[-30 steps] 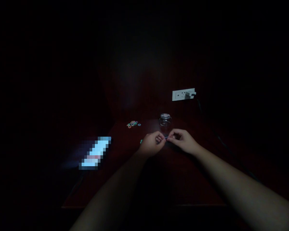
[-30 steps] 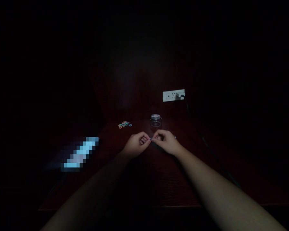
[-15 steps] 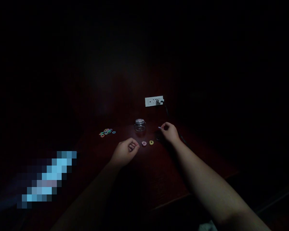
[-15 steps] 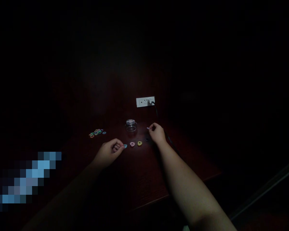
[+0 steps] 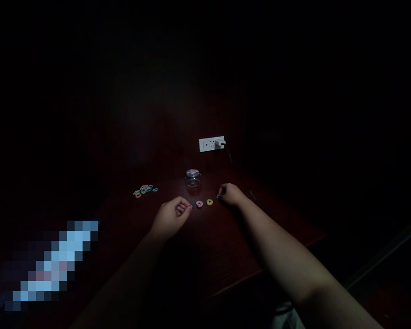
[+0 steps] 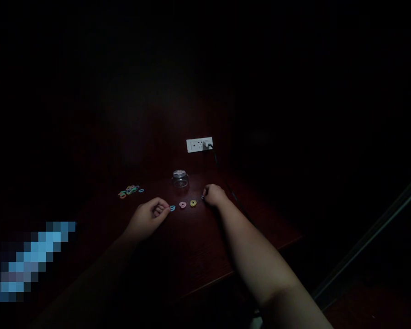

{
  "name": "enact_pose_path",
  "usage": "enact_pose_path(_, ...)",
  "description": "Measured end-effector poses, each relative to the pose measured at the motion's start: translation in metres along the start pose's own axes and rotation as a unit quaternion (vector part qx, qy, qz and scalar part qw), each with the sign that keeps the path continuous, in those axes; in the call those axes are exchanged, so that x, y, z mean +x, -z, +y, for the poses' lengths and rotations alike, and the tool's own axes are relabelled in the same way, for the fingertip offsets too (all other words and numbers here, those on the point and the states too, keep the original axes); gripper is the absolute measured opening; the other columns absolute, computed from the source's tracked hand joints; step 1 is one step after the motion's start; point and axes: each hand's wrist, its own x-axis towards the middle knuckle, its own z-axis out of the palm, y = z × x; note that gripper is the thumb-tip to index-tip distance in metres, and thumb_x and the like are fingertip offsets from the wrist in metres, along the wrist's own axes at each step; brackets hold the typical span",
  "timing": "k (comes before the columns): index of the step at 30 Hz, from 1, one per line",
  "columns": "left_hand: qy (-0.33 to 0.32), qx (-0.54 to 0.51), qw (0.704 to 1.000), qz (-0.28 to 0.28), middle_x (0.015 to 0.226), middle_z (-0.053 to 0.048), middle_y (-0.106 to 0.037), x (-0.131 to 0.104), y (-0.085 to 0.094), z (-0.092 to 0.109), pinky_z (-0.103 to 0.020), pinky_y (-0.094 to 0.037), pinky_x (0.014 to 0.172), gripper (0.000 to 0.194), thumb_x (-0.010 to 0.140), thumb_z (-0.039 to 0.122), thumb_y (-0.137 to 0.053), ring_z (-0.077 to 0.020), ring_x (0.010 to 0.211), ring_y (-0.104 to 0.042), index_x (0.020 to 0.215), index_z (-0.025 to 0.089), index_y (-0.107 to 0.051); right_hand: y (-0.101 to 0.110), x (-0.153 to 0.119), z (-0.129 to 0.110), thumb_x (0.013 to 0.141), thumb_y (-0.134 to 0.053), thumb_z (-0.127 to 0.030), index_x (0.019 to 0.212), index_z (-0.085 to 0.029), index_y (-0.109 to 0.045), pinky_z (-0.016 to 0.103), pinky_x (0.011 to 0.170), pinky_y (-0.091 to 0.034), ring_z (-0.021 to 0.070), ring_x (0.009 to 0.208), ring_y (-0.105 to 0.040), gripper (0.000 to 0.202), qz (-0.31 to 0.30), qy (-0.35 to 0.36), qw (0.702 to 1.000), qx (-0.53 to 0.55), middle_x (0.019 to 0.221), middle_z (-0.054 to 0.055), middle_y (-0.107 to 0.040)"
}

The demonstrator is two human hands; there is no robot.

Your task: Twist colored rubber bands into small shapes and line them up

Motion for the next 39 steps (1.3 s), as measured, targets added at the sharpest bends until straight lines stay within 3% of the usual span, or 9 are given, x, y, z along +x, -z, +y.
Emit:
enact_pose_path(5,0.003,0.034,0.999,-0.008,0.063,-0.001,-0.057,0.0,0.0,0.001,-0.019,-0.04,0.051,0.019,0.069,0.032,-0.05,-0.0097,0.056,-0.051,0.073,0.015,-0.057,-0.001,0.002,0.002,0.061,-0.056,-0.014,0.07,-0.019,-0.06,0.018,0.059,-0.036,0.0105,0.065,-0.054,0.011,-0.02,-0.007,0.999,-0.027,0.075,0.001,-0.061)
enact_pose_path(12,-0.029,0.068,0.997,0.001,0.063,0.0,-0.057,0.0,0.004,0.001,-0.019,-0.041,0.053,0.017,0.071,0.031,-0.048,-0.0093,0.056,-0.051,0.072,0.016,-0.056,-0.002,0.0,-0.003,0.063,-0.055,-0.013,0.092,-0.019,-0.059,0.019,0.073,-0.039,0.0134,0.081,-0.055,0.03,-0.006,0.066,0.997,-0.047,0.095,0.005,-0.06)
enact_pose_path(20,-0.039,0.069,0.997,0.015,0.065,0.0,-0.058,0.0,0.006,0.0,-0.018,-0.041,0.053,0.013,0.071,0.027,-0.049,-0.0087,0.058,-0.052,0.074,0.016,-0.056,0.001,-0.008,-0.015,0.069,-0.051,-0.02,0.08,-0.016,-0.063,0.021,0.07,-0.038,0.0171,0.08,-0.057,0.017,-0.043,0.045,0.991,-0.116,0.086,0.009,-0.063)
enact_pose_path(26,-0.031,0.049,0.997,0.047,0.064,-0.001,-0.056,-0.002,0.007,-0.017,-0.017,-0.04,0.051,0.013,0.072,0.026,-0.048,-0.0076,0.056,-0.051,0.074,0.015,-0.056,-0.006,-0.004,-0.009,0.067,-0.051,-0.02,0.078,-0.017,-0.063,0.023,0.067,-0.039,0.0171,0.076,-0.058,0.017,-0.056,0.048,0.991,-0.112,0.082,0.007,-0.063)
enact_pose_path(30,0.003,0.025,0.995,0.096,0.062,0.0,-0.055,-0.002,0.012,-0.032,-0.017,-0.04,0.05,0.015,0.072,0.028,-0.047,-0.0071,0.054,-0.051,0.075,0.015,-0.054,-0.006,-0.005,-0.007,0.064,-0.052,-0.019,0.076,-0.017,-0.062,0.023,0.065,-0.039,0.0156,0.071,-0.056,0.016,-0.04,0.065,0.992,-0.096,0.078,0.006,-0.062)
enact_pose_path(33,0.031,0.049,0.988,0.146,0.065,-0.001,-0.056,-0.001,0.022,-0.046,-0.019,-0.042,0.056,0.015,0.073,0.028,-0.046,-0.0078,0.058,-0.052,0.076,0.015,-0.054,-0.001,-0.008,-0.014,0.063,-0.055,-0.024,0.074,-0.016,-0.06,0.024,0.062,-0.039,0.0154,0.068,-0.053,0.014,0.039,0.08,0.994,-0.065,0.078,0.006,-0.059)
enact_pose_path(36,0.095,0.136,0.967,0.195,0.076,-0.002,-0.059,-0.001,0.034,-0.065,-0.023,-0.042,0.069,0.017,0.072,0.029,-0.047,-0.0109,0.07,-0.054,0.081,0.018,-0.054,0.001,-0.016,-0.028,0.071,-0.046,-0.031,0.067,-0.015,-0.055,0.022,0.054,-0.036,0.0115,0.057,-0.049,0.018,0.105,0.101,0.988,0.055,0.066,0.003,-0.056)
enact_pose_path(37,0.134,0.171,0.956,0.199,0.081,-0.003,-0.059,-0.001,0.037,-0.072,-0.026,-0.042,0.072,0.018,0.07,0.03,-0.049,-0.0131,0.075,-0.054,0.083,0.018,-0.054,-0.001,-0.02,-0.035,0.074,-0.043,-0.035,0.064,-0.015,-0.052,0.021,0.05,-0.034,0.0101,0.052,-0.045,0.025,0.094,0.111,0.983,0.109,0.059,0.001,-0.053)
enact_pose_path(39,0.221,0.238,0.926,0.19,0.089,-0.006,-0.059,0.0,0.041,-0.082,-0.032,-0.04,0.076,0.022,0.066,0.032,-0.053,-0.0192,0.085,-0.053,0.083,0.019,-0.055,-0.008,-0.029,-0.049,0.076,-0.04,-0.043,0.056,-0.015,-0.047,0.02,0.045,-0.031,0.0083,0.046,-0.04,0.036,0.012,0.154,0.969,0.192,0.051,-0.001,-0.047)
